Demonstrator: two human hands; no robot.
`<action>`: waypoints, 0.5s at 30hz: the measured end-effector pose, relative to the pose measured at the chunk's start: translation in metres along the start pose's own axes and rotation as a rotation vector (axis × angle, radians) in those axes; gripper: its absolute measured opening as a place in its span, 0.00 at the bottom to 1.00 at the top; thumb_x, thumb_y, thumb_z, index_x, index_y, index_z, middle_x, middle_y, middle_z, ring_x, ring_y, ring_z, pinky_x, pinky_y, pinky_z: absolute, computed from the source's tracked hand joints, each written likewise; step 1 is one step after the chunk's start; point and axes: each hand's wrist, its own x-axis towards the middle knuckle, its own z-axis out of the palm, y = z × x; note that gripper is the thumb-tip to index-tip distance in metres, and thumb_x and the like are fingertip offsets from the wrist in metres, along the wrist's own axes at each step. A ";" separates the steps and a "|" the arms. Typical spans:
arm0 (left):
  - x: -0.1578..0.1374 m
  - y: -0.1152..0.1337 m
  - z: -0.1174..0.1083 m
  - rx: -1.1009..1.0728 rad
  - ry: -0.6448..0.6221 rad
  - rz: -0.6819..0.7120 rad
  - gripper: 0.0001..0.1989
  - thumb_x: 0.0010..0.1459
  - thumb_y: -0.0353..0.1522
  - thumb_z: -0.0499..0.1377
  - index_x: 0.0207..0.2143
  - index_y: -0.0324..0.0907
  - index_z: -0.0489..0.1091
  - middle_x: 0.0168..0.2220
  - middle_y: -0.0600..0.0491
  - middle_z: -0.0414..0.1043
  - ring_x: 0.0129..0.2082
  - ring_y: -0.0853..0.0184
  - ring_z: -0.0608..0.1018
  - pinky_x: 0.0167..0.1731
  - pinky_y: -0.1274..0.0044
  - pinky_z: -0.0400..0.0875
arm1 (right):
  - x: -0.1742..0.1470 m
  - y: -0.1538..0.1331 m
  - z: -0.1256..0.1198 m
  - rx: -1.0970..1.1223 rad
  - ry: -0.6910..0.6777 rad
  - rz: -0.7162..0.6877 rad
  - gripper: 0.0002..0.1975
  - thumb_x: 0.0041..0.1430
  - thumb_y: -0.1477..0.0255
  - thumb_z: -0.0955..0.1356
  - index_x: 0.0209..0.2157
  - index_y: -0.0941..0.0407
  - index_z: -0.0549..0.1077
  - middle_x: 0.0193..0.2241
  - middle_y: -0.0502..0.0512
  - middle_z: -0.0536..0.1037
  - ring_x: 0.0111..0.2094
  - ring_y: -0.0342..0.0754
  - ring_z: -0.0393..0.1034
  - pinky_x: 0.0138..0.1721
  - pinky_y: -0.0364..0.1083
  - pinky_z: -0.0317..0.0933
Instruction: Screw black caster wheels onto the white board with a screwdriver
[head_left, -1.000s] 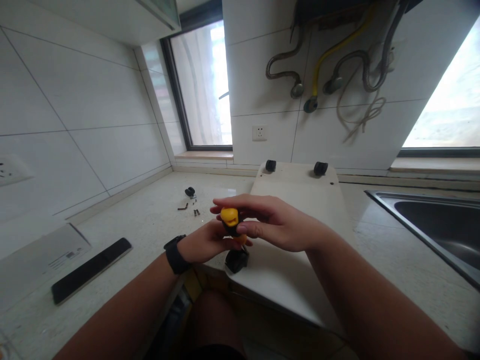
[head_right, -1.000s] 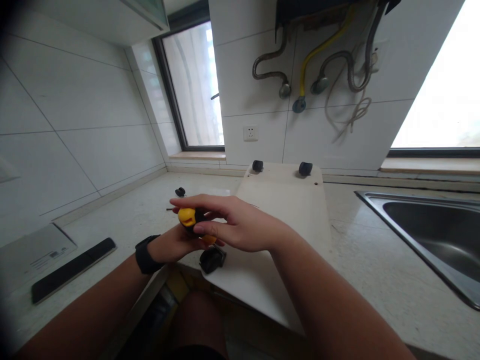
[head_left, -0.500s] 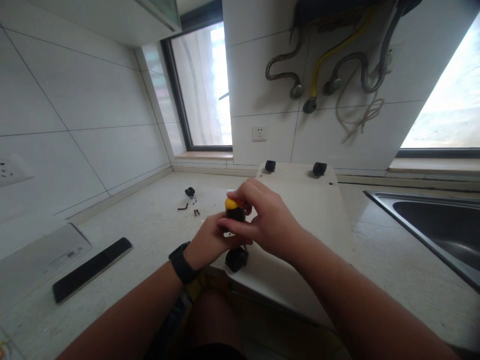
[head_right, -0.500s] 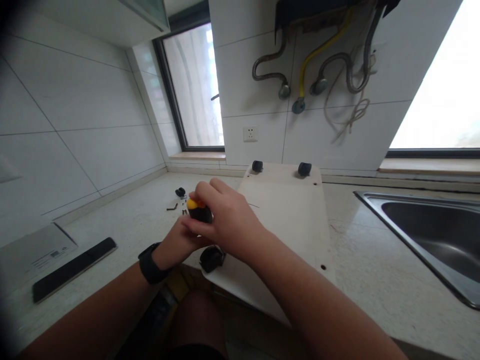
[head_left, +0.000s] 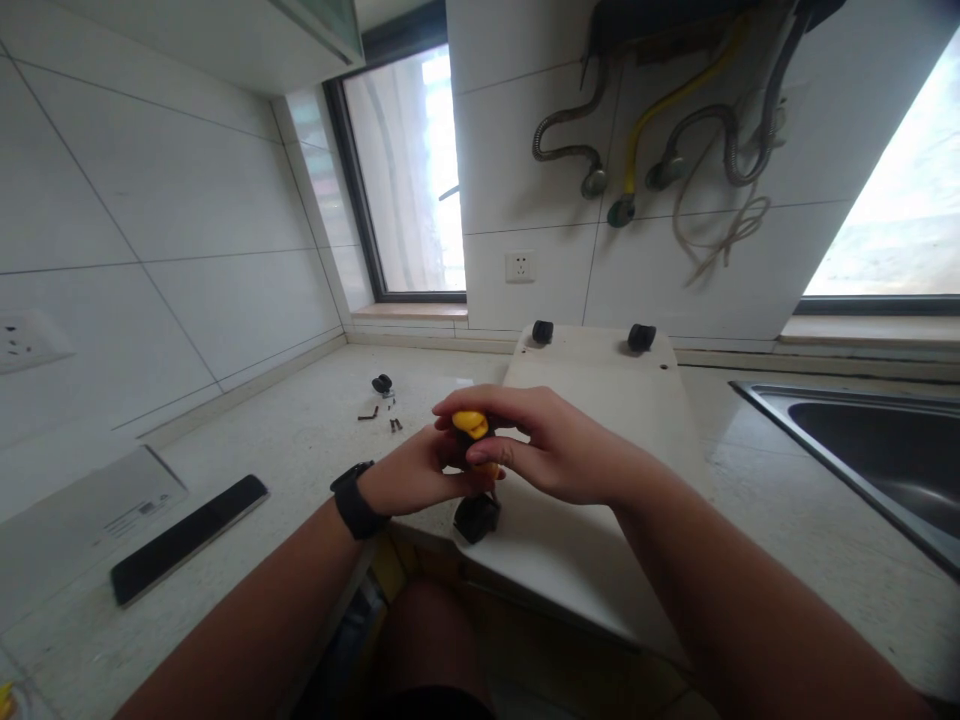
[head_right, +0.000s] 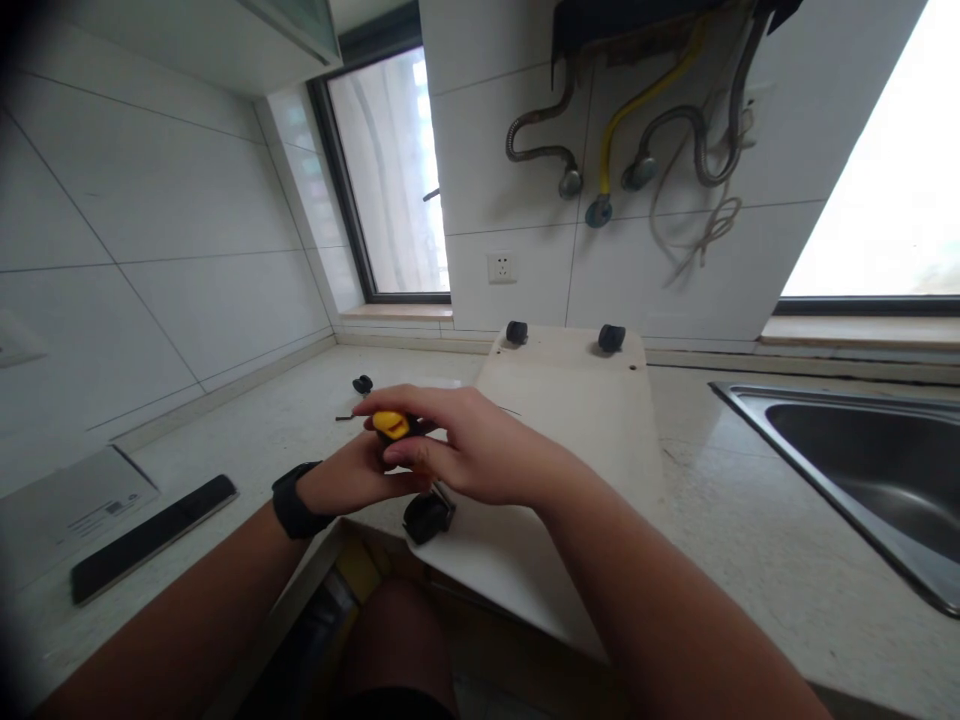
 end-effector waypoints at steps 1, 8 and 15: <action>0.001 -0.001 0.000 -0.001 0.004 0.017 0.08 0.60 0.32 0.68 0.43 0.42 0.80 0.40 0.50 0.84 0.42 0.59 0.85 0.45 0.68 0.82 | 0.001 -0.001 0.001 -0.036 0.030 0.023 0.18 0.68 0.75 0.70 0.58 0.52 0.75 0.54 0.55 0.81 0.55 0.50 0.76 0.57 0.52 0.69; 0.004 0.001 0.014 -0.056 0.230 0.017 0.17 0.45 0.34 0.78 0.36 0.40 0.79 0.35 0.51 0.83 0.37 0.59 0.84 0.39 0.70 0.81 | 0.003 0.003 0.014 -0.339 0.172 0.048 0.18 0.65 0.69 0.74 0.55 0.54 0.76 0.48 0.58 0.83 0.47 0.52 0.78 0.49 0.52 0.72; -0.002 -0.002 0.037 0.043 0.506 0.001 0.06 0.55 0.32 0.71 0.30 0.39 0.79 0.31 0.50 0.83 0.31 0.62 0.82 0.31 0.74 0.77 | 0.001 -0.002 0.030 -0.619 0.229 0.035 0.19 0.71 0.63 0.68 0.57 0.59 0.74 0.44 0.64 0.82 0.41 0.55 0.77 0.43 0.53 0.72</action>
